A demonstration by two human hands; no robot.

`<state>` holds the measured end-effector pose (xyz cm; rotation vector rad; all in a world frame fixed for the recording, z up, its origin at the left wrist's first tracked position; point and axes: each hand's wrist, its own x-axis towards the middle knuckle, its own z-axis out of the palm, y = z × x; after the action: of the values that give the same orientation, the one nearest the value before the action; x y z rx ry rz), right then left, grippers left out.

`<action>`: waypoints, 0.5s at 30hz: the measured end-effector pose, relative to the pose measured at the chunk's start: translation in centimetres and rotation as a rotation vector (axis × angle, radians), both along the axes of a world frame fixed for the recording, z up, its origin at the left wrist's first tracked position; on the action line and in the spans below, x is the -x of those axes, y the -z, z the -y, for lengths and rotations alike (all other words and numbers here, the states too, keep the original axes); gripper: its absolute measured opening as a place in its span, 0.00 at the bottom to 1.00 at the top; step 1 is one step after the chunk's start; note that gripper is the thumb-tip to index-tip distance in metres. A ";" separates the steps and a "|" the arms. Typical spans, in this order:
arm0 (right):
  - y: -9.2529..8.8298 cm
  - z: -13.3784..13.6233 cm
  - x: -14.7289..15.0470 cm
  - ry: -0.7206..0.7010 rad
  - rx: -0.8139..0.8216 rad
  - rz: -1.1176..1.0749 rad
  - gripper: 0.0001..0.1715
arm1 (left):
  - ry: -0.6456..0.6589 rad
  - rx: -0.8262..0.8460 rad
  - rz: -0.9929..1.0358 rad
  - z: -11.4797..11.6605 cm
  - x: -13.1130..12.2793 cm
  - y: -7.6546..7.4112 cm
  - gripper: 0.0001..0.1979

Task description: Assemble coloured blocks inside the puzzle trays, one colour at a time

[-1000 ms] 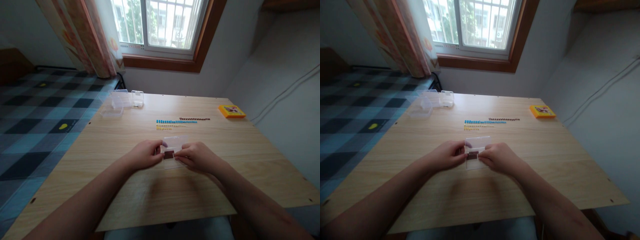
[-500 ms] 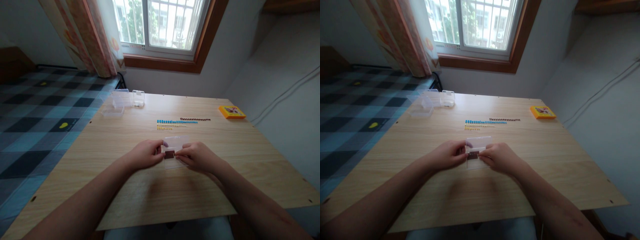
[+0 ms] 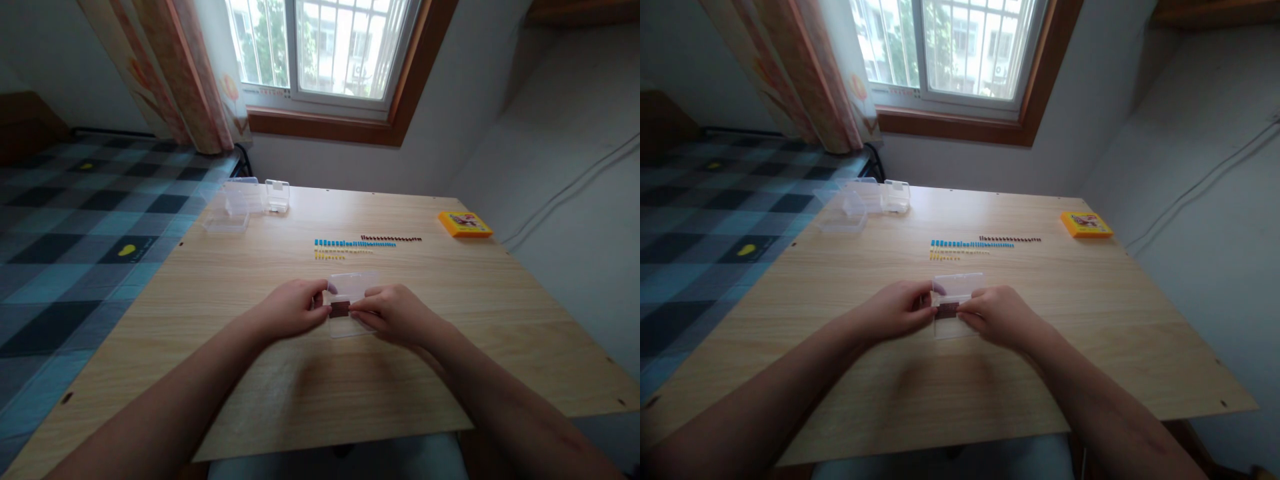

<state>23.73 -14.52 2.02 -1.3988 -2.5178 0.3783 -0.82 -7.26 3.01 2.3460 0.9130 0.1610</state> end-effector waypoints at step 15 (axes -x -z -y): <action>-0.3 0.2 -0.4 0.026 0.003 -0.023 0.12 | -0.003 0.013 0.023 0.0 0.1 0.2 0.12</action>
<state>24.13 -14.68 2.37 -1.4187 -2.4793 0.3917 -0.96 -7.27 2.83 2.3260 0.9039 0.1823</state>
